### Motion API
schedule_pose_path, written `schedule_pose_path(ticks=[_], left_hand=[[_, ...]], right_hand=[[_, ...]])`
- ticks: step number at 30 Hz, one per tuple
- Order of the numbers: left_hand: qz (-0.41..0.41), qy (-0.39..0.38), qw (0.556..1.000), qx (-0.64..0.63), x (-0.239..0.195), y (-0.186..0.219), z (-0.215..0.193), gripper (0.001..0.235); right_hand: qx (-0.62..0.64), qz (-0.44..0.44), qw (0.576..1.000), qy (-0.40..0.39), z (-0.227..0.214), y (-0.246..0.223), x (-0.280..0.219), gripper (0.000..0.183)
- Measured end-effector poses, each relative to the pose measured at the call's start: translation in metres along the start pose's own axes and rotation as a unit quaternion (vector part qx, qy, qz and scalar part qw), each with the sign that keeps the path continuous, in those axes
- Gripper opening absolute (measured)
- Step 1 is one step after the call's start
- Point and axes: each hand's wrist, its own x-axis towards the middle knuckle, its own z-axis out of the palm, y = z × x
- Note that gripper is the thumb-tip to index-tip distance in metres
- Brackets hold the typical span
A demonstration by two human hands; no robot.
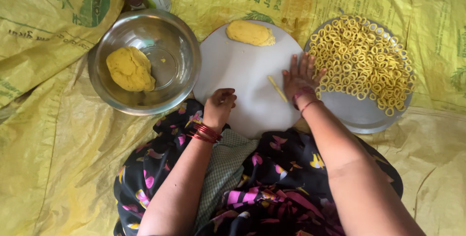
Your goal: The person rolls small pieces of yellow dough into thin strips on a white board, then joins the ends to form rings and places them on a metal tray. The process is repeated continuously with dough taken from a larger mass in a metal bowl.
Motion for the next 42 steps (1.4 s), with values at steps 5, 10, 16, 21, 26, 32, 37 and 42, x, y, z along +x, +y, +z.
schedule_pose_path(ticks=[5,10,16,21,26,32,37,42], left_hand=[[0.014,-0.009,1.0,-0.011,0.003,-0.002,0.002,0.03],[0.009,-0.006,1.0,-0.005,0.006,-0.006,0.003,0.03],[0.04,-0.016,0.999,-0.03,0.006,-0.012,0.001,0.032],[0.037,0.004,0.999,-0.014,0.003,-0.012,-0.005,0.032],[0.022,0.004,1.0,0.002,0.003,-0.006,-0.004,0.031],[0.022,-0.001,1.0,0.005,0.004,-0.004,-0.001,0.031],[0.02,-0.005,1.0,-0.001,0.007,-0.006,0.0,0.031],[0.015,-0.006,1.0,-0.002,0.006,-0.008,0.001,0.03]], right_hand=[[0.001,-0.044,0.999,0.01,0.009,0.014,-0.003,0.067],[-0.038,-0.127,0.989,0.062,0.034,-0.016,-0.017,0.068],[-0.04,-0.256,0.965,-0.031,0.047,-0.111,-0.091,0.073],[0.015,-0.254,0.967,-0.004,0.032,-0.125,-0.102,0.073],[-0.005,-0.142,0.99,0.021,0.02,-0.078,-0.059,0.07],[0.007,-0.003,0.999,-0.042,0.0,0.001,-0.023,0.067],[0.04,-0.019,0.999,-0.023,0.0,0.018,-0.022,0.072],[-0.025,-0.127,0.991,-0.022,0.018,-0.032,-0.036,0.08]])
